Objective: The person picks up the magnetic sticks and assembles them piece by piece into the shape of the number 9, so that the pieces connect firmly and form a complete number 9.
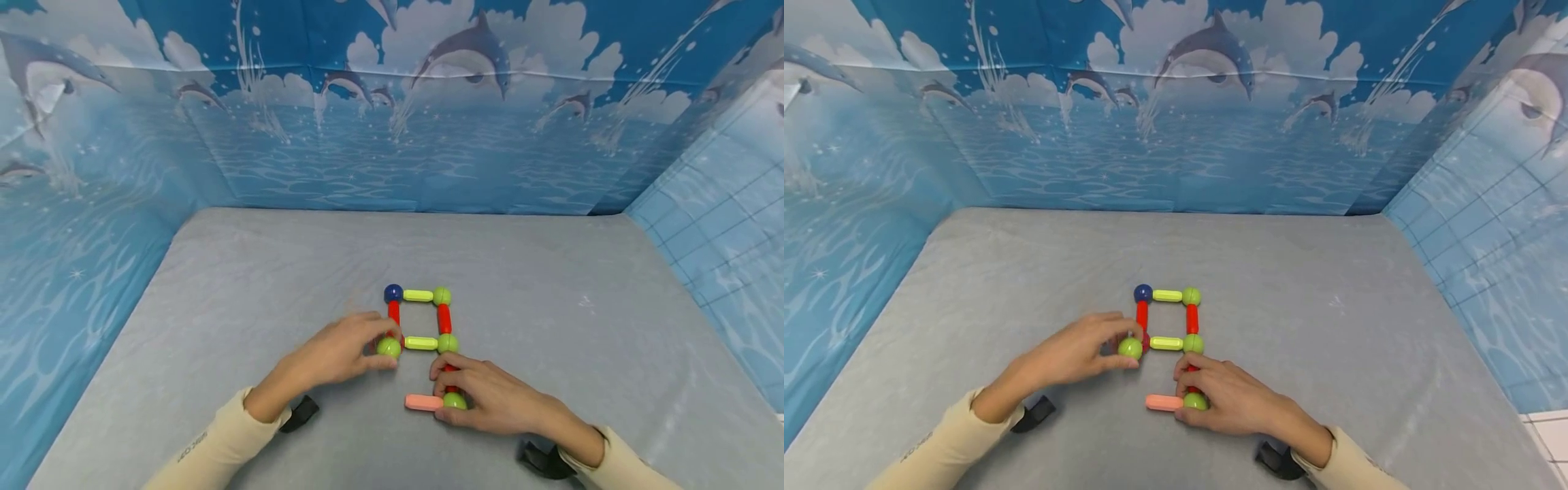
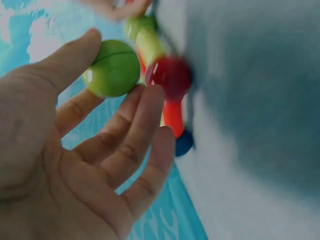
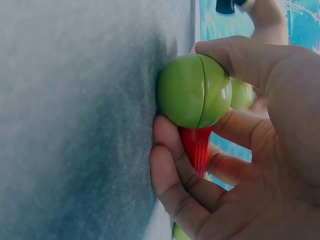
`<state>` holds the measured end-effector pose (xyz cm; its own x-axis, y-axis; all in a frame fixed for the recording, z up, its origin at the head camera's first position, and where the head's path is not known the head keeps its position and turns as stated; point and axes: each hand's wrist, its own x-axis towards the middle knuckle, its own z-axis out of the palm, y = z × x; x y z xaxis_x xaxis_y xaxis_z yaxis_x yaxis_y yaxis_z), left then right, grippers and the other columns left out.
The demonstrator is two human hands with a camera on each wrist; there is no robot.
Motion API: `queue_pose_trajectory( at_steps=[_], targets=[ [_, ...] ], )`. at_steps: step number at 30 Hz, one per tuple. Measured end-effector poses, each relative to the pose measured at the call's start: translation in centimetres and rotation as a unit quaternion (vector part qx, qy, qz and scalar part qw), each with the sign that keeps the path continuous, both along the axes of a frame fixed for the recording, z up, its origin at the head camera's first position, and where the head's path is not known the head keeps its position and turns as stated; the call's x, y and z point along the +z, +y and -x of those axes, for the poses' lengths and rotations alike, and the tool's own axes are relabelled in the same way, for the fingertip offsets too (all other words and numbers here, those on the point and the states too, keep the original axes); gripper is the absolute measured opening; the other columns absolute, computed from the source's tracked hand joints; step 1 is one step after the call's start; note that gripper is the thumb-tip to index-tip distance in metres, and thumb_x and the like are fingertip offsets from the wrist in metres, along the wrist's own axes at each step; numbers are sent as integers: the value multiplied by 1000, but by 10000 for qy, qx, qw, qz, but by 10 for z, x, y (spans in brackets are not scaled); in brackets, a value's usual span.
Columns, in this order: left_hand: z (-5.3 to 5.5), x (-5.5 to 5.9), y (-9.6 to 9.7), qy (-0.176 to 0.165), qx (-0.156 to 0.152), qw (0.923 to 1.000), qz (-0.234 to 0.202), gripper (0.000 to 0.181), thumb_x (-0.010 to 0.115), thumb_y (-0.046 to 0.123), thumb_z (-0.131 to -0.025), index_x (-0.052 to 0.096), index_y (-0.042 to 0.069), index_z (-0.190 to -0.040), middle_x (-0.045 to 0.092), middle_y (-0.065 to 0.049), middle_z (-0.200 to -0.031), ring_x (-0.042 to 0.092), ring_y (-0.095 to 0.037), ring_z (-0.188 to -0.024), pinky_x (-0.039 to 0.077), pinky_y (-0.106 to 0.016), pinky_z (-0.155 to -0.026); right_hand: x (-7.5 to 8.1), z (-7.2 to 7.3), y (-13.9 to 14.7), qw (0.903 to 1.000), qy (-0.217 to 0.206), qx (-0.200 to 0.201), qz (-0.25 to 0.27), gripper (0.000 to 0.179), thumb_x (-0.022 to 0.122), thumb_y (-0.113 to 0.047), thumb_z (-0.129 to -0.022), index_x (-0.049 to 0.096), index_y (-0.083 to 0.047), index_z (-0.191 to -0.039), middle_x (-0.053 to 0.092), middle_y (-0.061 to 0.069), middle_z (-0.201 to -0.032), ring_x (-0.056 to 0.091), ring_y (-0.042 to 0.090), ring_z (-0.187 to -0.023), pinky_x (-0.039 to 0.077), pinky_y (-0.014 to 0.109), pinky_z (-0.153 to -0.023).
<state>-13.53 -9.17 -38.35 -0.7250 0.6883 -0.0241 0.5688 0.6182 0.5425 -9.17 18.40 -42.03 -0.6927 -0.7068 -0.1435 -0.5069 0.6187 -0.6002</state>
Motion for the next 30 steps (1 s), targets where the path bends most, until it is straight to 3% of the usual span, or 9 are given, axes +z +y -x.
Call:
queue_pose_trajectory(
  at_steps=[4, 9, 16, 25, 30],
  targets=[
    [-22, -9, -1, -221, -120, 9990, 365, 27, 75, 38, -90, 65, 23, -110, 56, 4, -82, 49, -7, -71, 38, -22, -58, 0, 2, 0, 10000, 27, -25, -36, 7, 71, -41, -93, 66, -36, -90, 54, -14, -120, 54, 2, -90, 47, 22, -78],
    [-35, -18, 3, -216, -78, 9979, 600, 25, 76, 38, -89, 65, 23, -105, 53, 8, -77, 45, -3, -65, 38, -21, -56, 0, 5, 0, 9999, 32, -63, -126, 7, 71, -40, -92, 67, -36, -90, 54, -14, -120, 53, 3, -93, 47, 23, -80],
    [-38, -30, 10, -147, -26, 9976, 683, 24, 74, 41, -90, 66, 24, -105, 51, 12, -77, 43, -2, -64, 35, -20, -53, -2, 5, 1, 10000, 74, 8, 19, 9, 70, -43, -93, 67, -36, -90, 55, -13, -119, 53, 3, -96, 49, 25, -82],
    [-43, -32, 13, -124, -48, 9978, 647, 23, 72, 44, -91, 65, 25, -102, 53, 13, -79, 46, -2, -66, 40, -20, -56, -5, 4, -1, 10000, 52, -2, -2, 7, 71, -40, -92, 66, -36, -90, 55, -13, -120, 53, 4, -95, 48, 24, -82],
    [-44, -32, 10, -133, 69, 9983, 562, 29, 70, 48, -91, 66, 24, -106, 56, 13, -83, 49, -2, -69, 42, -21, -57, -2, 5, 1, 9999, -100, -9, 106, 15, 68, -46, -94, 66, -33, -102, 54, -13, -122, 54, 3, -97, 50, 24, -82]
  ],
)
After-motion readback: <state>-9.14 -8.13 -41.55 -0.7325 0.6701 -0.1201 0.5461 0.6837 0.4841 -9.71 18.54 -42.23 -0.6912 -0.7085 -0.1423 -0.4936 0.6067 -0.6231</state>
